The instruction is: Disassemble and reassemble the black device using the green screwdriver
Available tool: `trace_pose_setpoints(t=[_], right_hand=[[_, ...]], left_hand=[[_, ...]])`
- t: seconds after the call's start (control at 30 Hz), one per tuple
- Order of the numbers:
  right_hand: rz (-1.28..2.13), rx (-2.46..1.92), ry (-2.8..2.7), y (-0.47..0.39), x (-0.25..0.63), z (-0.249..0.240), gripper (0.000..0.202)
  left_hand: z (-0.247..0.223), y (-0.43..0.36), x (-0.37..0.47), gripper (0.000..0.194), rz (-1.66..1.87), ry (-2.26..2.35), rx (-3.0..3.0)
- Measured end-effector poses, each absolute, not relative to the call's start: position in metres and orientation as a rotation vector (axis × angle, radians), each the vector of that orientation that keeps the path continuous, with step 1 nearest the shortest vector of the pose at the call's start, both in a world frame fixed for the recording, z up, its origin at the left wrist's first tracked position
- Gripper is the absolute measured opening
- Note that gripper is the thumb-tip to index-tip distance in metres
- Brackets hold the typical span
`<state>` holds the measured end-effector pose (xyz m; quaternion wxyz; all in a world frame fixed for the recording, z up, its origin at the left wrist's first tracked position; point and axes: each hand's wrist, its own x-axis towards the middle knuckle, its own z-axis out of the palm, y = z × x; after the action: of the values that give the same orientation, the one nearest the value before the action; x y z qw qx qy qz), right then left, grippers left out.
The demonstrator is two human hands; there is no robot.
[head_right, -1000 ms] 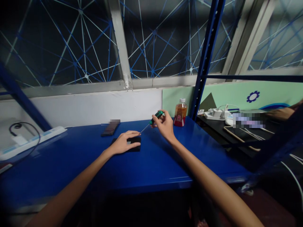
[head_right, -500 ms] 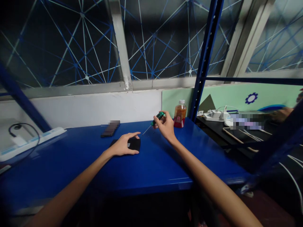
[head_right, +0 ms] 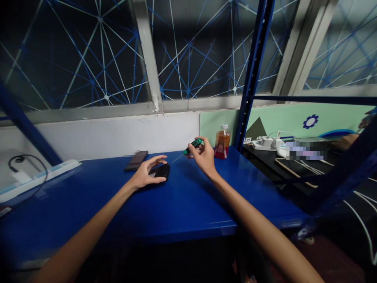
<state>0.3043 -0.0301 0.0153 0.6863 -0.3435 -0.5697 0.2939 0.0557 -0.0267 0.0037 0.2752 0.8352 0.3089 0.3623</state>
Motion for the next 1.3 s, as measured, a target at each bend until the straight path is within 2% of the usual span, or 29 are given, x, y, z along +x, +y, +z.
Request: trace_pose_setpoints(t=[0.5, 0.7, 0.97, 1.17, 1.3], right_hand=[[0.653, -0.792, -1.279, -0.032, 0.302, 0.016, 0.047], [0.467, -0.937, -1.345, -0.033, 0.307, 0.014, 0.038], [0.840, -0.757, -1.386, -0.028, 0.311, 0.015, 0.038], [0.521, -0.957, -1.420, -0.027, 0.314, 0.009, 0.036], [0.594, -0.978, -1.436, -0.021, 0.319, 0.004, 0.037]], left_hand=[[0.005, -0.029, 0.056, 0.074, 0.957, 0.855, 2.243], [0.002, -0.027, 0.055, 0.073, 0.981, 0.836, 2.204], [-0.001, -0.025, 0.055, 0.075, 1.009, 0.862, 2.157], [-0.001, -0.028, 0.058, 0.074, 1.006, 0.867, 2.181], [-0.002, -0.028, 0.059, 0.073, 0.984, 0.867, 2.214]])
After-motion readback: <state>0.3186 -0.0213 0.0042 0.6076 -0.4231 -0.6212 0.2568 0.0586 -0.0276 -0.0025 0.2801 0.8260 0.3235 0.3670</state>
